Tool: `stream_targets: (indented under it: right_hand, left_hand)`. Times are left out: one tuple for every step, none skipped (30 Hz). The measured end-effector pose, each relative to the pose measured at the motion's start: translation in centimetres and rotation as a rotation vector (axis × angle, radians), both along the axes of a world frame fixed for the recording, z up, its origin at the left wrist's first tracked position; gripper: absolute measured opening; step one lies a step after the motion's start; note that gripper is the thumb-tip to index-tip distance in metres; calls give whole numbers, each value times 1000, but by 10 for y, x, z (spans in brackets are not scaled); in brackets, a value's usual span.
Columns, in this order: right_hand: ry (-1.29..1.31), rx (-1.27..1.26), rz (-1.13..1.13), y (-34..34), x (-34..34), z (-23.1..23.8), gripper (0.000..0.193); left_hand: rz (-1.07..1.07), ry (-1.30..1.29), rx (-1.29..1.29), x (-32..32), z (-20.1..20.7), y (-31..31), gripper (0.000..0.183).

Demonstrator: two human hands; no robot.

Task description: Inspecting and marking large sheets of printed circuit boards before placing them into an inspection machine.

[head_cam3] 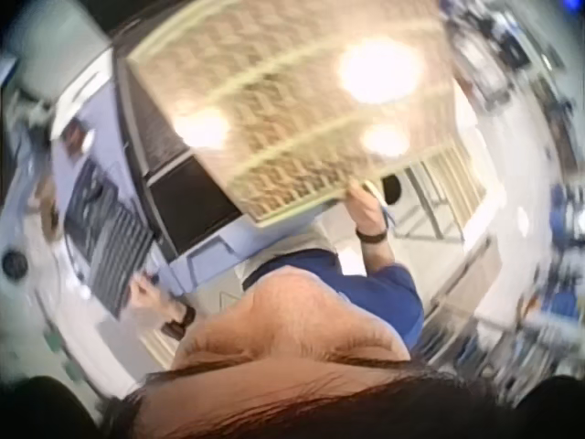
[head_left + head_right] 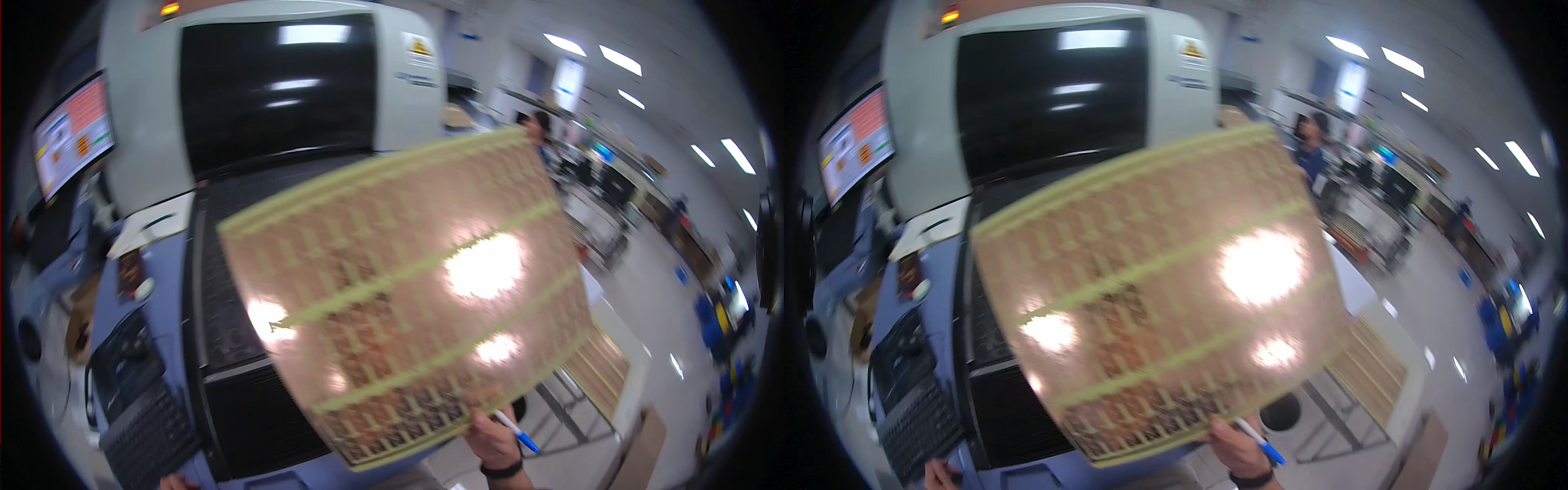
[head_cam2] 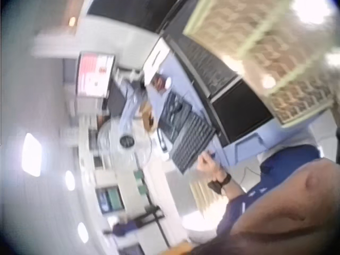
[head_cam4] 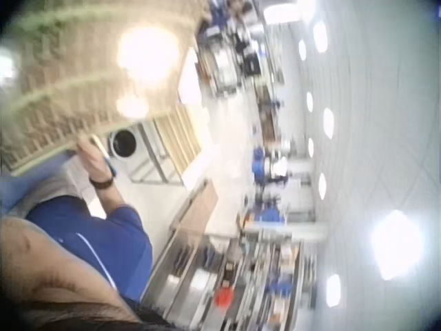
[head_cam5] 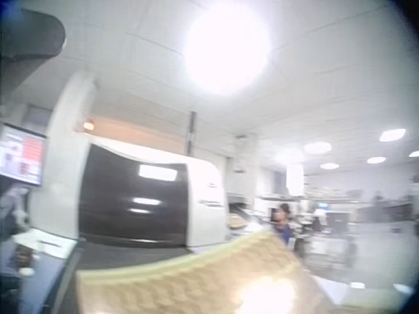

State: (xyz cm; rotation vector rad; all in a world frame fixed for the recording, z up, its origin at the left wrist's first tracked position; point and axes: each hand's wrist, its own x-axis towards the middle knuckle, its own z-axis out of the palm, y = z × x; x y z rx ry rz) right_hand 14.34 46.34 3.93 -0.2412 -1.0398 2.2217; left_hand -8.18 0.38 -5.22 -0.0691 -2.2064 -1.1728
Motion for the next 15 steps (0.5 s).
stream_targets:
  right_hand:
    - [32, 28, -22, 4, 9, -7, 59]
    - [42, -13, -6, 6, 15, -16, 61]
    - [17, -2, -64, 5, 16, -25, 63]
    - [157, 1, 93, 20, 33, -55, 66]
    - [157, 0, 121, 20, 36, -60, 66]
    - [31, -63, 56, 18, 38, -60, 33]
    - [-95, -123, -15, 15, 39, -59, 1]
    - [-200, -152, -117, 15, 40, -60, 13]
    - [-200, -148, -104, 18, 41, -63, 13]
    - [-193, -124, -47, 24, 41, -64, 14]
    - [-187, -101, 10, 29, 41, -64, 15]
    - [-193, -95, 20, 35, 41, -63, 15]
    - [-120, 43, -8, 39, 35, -54, 13]
    - [-45, 179, -32, 44, 27, -42, 38]
    - [33, 313, -55, 49, 19, -29, 63]
  left_hand:
    - [-90, 34, 3, 0, -9, -8, 37]
    - [-35, 35, 5, 11, -1, -8, 37]
    - [-14, -7, -37, 24, 15, 3, 37]
    - [-13, -54, -72, 34, 33, 17, 38]
    - [-20, -99, -113, 38, 45, 25, 40]
    - [-28, -29, -161, 38, 49, 26, 43]
    - [-10, -29, -160, 35, 43, 23, 43]
    - [-45, 31, -59, 29, 33, 20, 39]
    - [-81, 91, 41, 28, 27, 16, 37]
    - [-70, 54, 43, 29, 27, 17, 38]
    - [-59, 50, 48, 30, 27, 19, 38]
    - [-70, 66, 80, 29, 28, 22, 37]
    - [-77, 84, 108, 29, 29, 24, 37]
    - [-64, 101, 134, 29, 27, 25, 36]
    - [-46, 98, 135, 29, 28, 27, 36]
